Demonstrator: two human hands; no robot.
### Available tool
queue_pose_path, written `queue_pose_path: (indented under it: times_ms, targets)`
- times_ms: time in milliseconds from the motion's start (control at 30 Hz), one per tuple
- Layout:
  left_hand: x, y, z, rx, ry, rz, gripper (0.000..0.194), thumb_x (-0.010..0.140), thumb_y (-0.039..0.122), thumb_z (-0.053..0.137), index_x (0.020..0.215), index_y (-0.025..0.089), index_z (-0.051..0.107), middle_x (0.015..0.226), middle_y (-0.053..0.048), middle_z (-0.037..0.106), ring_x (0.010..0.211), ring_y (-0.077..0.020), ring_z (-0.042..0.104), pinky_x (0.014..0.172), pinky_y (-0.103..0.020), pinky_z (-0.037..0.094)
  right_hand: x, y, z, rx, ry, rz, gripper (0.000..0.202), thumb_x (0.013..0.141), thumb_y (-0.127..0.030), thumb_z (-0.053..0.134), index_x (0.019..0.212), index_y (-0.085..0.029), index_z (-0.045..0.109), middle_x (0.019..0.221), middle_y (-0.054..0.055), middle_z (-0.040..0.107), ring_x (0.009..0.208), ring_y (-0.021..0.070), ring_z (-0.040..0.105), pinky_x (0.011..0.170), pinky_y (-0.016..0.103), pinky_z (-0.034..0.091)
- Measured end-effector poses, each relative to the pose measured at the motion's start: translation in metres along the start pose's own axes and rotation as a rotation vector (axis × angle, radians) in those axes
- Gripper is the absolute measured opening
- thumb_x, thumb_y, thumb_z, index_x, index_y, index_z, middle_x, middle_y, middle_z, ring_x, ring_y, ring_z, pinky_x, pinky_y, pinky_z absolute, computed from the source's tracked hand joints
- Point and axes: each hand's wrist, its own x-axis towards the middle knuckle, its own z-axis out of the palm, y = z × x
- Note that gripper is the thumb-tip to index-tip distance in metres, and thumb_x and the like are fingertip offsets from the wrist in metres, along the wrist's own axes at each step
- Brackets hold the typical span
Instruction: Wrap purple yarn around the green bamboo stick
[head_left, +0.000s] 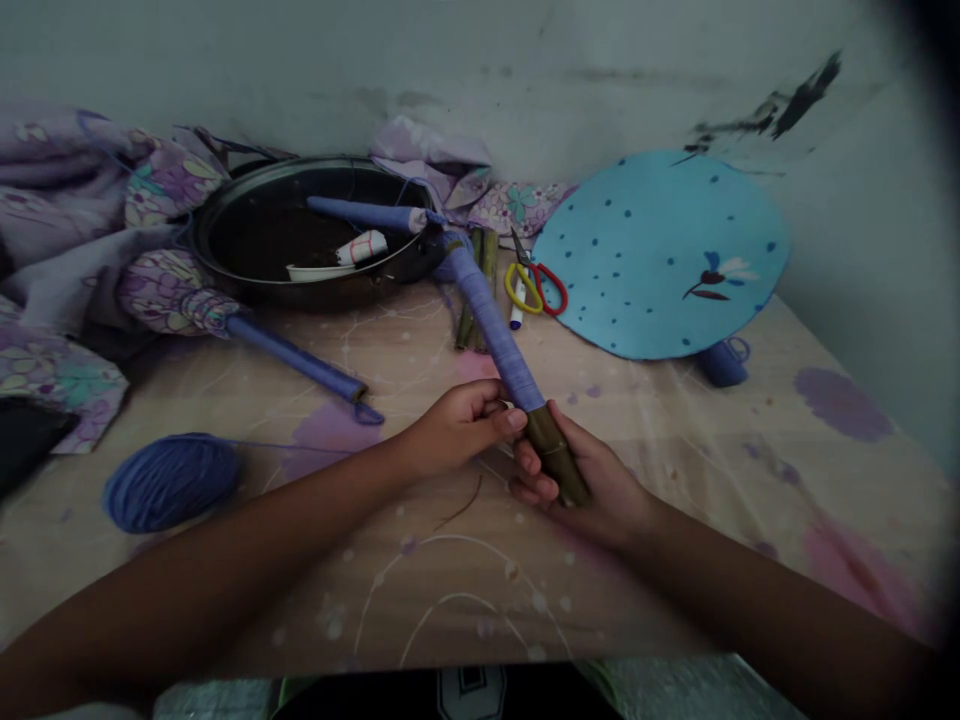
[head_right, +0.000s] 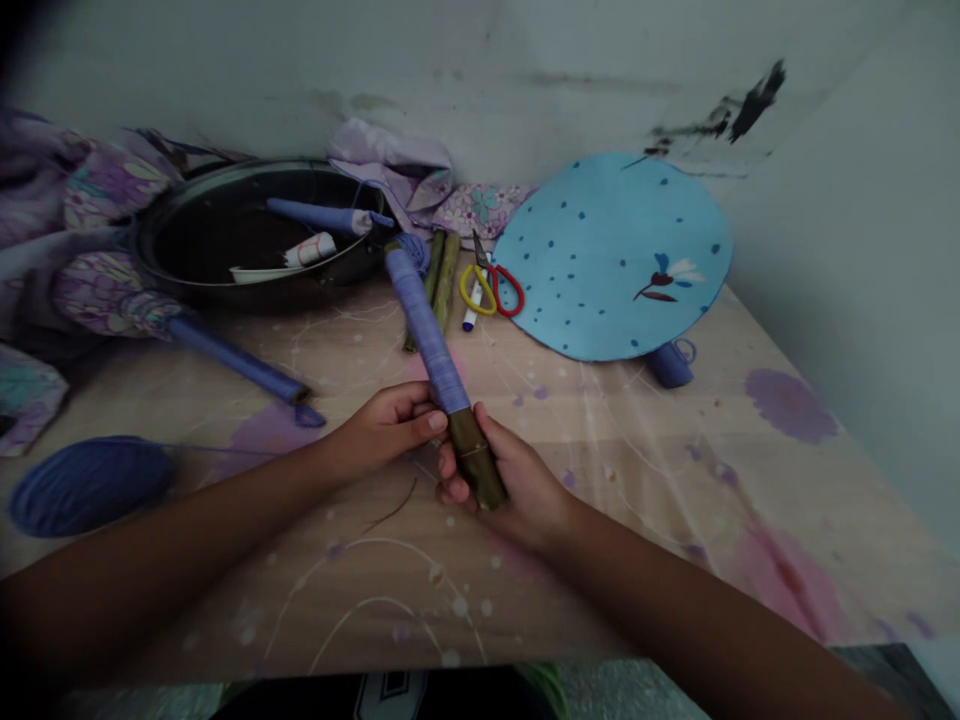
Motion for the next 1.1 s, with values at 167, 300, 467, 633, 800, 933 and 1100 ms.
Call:
queue_pose_path:
  times_ms: [167, 300, 467, 633, 800, 933, 1100]
  targets:
    - [0.0011, -0.0010, -0.0005, 0.019, 0.038, 0.004, 0.037, 0.075, 0.043, 0.068, 0.091, 0.012, 0.055, 0.073, 0.000, 0.062, 0.064, -0.0093, 0.059, 0.063, -0.022, 0.044, -0.0004, -0.0012, 0.0011, -0.022, 0.036, 0.034, 0.042, 0.091, -0.051, 0.046, 0.078, -0.015, 0.061, 0.062, 0.000, 0.059, 0.040, 0.0054, 0.046, 0.032, 0.014, 0.034]
    - [0.0010, -0.0008, -0.0004, 0.039, 0.055, 0.019, 0.034, 0.075, 0.039, 0.068, 0.093, 0.012, 0.056, 0.075, 0.001, 0.061, 0.064, -0.0076, 0.056, 0.061, -0.020, 0.041, -0.0026, -0.0004, 0.0024, -0.075, 0.008, -0.042, 0.041, 0.079, -0.059, 0.060, 0.081, -0.017, 0.059, 0.062, -0.002, 0.060, 0.037, 0.0040, 0.042, 0.029, 0.011, 0.029]
    - [-0.0010, 0.0007, -0.0004, -0.007, 0.009, -0.014, 0.037, 0.075, 0.039, 0.068, 0.095, 0.011, 0.054, 0.068, 0.001, 0.062, 0.061, -0.0092, 0.058, 0.060, -0.022, 0.042, -0.0023, -0.0007, 0.0007, -0.093, -0.002, -0.026, 0.031, 0.081, -0.047, 0.065, 0.080, -0.017, 0.058, 0.064, -0.001, 0.061, 0.040, 0.0050, 0.045, 0.031, 0.012, 0.033]
    - [-0.0002, 0.0014, -0.0003, -0.024, 0.050, -0.039, 0.039, 0.072, 0.041, 0.071, 0.089, 0.011, 0.055, 0.068, 0.002, 0.060, 0.061, -0.0071, 0.057, 0.058, -0.019, 0.042, -0.0001, -0.0030, 0.0002, -0.025, 0.015, 0.081, 0.040, 0.090, -0.048, 0.050, 0.076, -0.012, 0.062, 0.063, 0.001, 0.059, 0.043, 0.0054, 0.047, 0.032, 0.013, 0.036]
    - [0.0009, 0.0001, -0.0010, -0.042, 0.046, -0.047, 0.041, 0.071, 0.043, 0.072, 0.090, 0.011, 0.054, 0.070, 0.001, 0.062, 0.061, -0.0078, 0.060, 0.058, -0.019, 0.043, -0.0006, -0.0023, 0.0017, 0.001, 0.012, 0.063, 0.042, 0.084, -0.055, 0.056, 0.079, -0.014, 0.063, 0.064, 0.000, 0.058, 0.043, 0.0058, 0.047, 0.031, 0.014, 0.037]
    - [0.0004, 0.0006, -0.0014, -0.076, 0.019, -0.052, 0.040, 0.072, 0.042, 0.072, 0.091, 0.011, 0.054, 0.068, 0.000, 0.064, 0.061, -0.0094, 0.062, 0.058, -0.020, 0.046, -0.0009, -0.0021, 0.0023, -0.008, 0.047, -0.015, 0.033, 0.077, -0.048, 0.068, 0.085, -0.016, 0.062, 0.071, -0.001, 0.059, 0.050, 0.0067, 0.051, 0.033, 0.012, 0.037]
    - [-0.0002, 0.0021, -0.0008, -0.085, 0.011, -0.027, 0.034, 0.074, 0.037, 0.071, 0.089, 0.011, 0.054, 0.068, 0.000, 0.065, 0.061, -0.0089, 0.062, 0.060, -0.019, 0.047, 0.0009, -0.0031, -0.0006, -0.037, 0.035, 0.040, 0.030, 0.085, -0.043, 0.059, 0.080, -0.014, 0.062, 0.068, 0.001, 0.059, 0.045, 0.0051, 0.047, 0.031, 0.012, 0.034]
